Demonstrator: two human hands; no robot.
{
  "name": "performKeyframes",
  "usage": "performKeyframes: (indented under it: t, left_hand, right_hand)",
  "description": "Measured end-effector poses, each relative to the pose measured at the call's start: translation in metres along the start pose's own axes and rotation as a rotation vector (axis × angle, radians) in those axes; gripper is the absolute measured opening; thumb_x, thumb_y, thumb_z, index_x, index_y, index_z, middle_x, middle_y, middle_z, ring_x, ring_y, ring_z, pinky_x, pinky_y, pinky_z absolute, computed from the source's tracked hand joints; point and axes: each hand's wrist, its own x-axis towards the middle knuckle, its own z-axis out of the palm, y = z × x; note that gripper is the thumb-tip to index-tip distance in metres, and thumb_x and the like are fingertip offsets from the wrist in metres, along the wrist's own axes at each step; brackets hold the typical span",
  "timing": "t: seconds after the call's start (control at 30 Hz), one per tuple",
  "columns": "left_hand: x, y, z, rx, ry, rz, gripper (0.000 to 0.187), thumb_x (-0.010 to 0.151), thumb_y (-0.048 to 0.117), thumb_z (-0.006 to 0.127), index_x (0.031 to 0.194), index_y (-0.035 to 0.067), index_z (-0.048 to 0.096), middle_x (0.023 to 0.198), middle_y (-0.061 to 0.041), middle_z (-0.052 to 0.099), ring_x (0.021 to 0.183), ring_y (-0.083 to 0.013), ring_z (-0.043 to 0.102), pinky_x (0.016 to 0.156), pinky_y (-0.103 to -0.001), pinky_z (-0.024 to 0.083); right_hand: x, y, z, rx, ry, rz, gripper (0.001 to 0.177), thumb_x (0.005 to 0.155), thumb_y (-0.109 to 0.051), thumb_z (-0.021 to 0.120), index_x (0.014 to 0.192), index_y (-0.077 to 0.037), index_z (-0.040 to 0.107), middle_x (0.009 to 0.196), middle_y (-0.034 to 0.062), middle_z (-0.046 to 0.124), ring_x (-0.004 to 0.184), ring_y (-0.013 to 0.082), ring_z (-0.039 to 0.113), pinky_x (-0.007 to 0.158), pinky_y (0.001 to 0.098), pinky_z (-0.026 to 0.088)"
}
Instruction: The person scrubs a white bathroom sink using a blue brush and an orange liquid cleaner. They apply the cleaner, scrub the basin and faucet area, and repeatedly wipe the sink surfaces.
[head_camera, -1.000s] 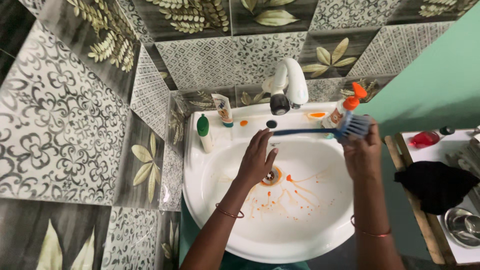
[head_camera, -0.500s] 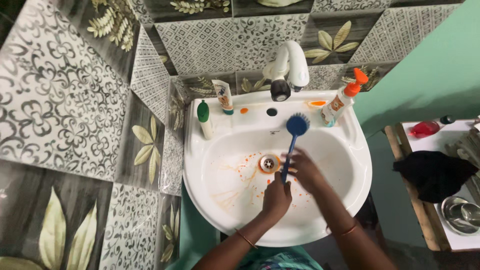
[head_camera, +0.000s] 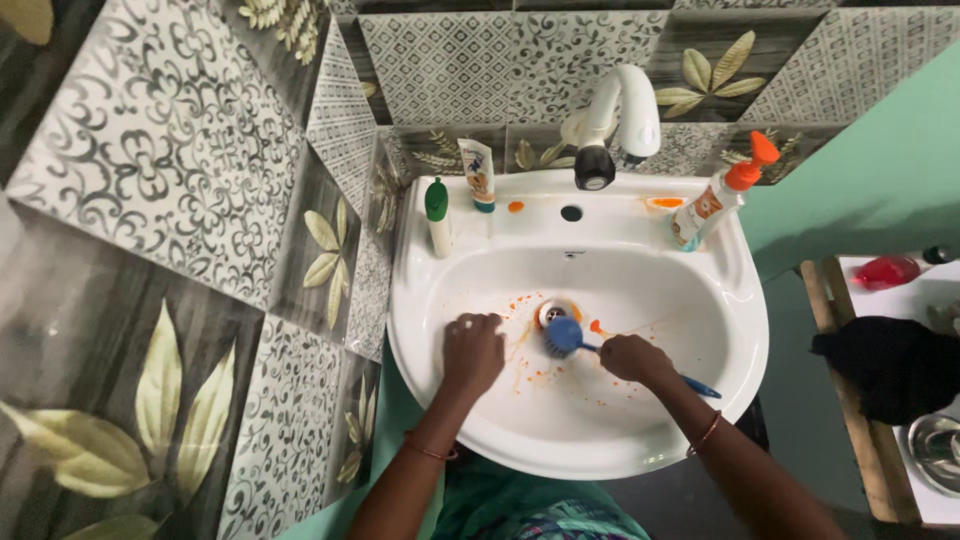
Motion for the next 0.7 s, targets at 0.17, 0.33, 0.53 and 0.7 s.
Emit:
performKeyframes:
  t: [0.17,0.33,0.53,0.7]
  left_hand:
    - [-0.007,-0.017,-0.019,0.030,0.117,-0.056,0.027,0.085,0.012,0.071,0.111,0.006,0.067,0.105,-0.014,0.069,0.117,-0.0367,0.057,0.104,-0.050,0.042]
    - [-0.006,-0.018,-0.027,0.001,0.153,0.009,0.026,0.086,0.009,0.068,0.112,0.004,0.067,0.107,-0.016,0.068,0.117,-0.0366,0.057,0.105,-0.049,0.043]
    - [-0.009,-0.014,-0.020,0.092,0.146,0.027,0.024,0.087,0.008,0.066,0.111,0.004,0.068,0.105,-0.016,0.069,0.122,-0.0373,0.057,0.119,-0.058,0.030]
    - [-0.005,-0.012,-0.021,0.056,0.113,0.011,0.026,0.088,0.010,0.065,0.113,0.003,0.068,0.108,-0.016,0.069,0.126,-0.0385,0.054,0.123,-0.061,0.023]
  right_hand:
    - [0.018,-0.045,0.019,-0.112,0.008,-0.159,0.034,0.100,-0.031,0.048,0.111,-0.010,0.073,0.109,0.0159,0.075,0.100,0.0370,0.073,0.089,0.0506,0.058]
    - [0.012,-0.087,-0.014,0.070,0.188,0.109,0.032,0.100,-0.026,0.046,0.119,-0.017,0.070,0.111,0.0172,0.075,0.104,0.0378,0.073,0.090,0.0510,0.058]
    - [-0.016,-0.042,-0.009,-0.033,-0.035,0.074,0.033,0.102,-0.035,0.047,0.114,-0.012,0.068,0.111,0.0128,0.074,0.104,0.0337,0.072,0.090,0.0498,0.058]
    - [-0.001,-0.056,0.021,-0.379,-0.017,-0.456,0.032,0.100,-0.026,0.045,0.106,-0.009,0.071,0.112,0.0129,0.073,0.099,0.0330,0.073,0.086,0.0491,0.058]
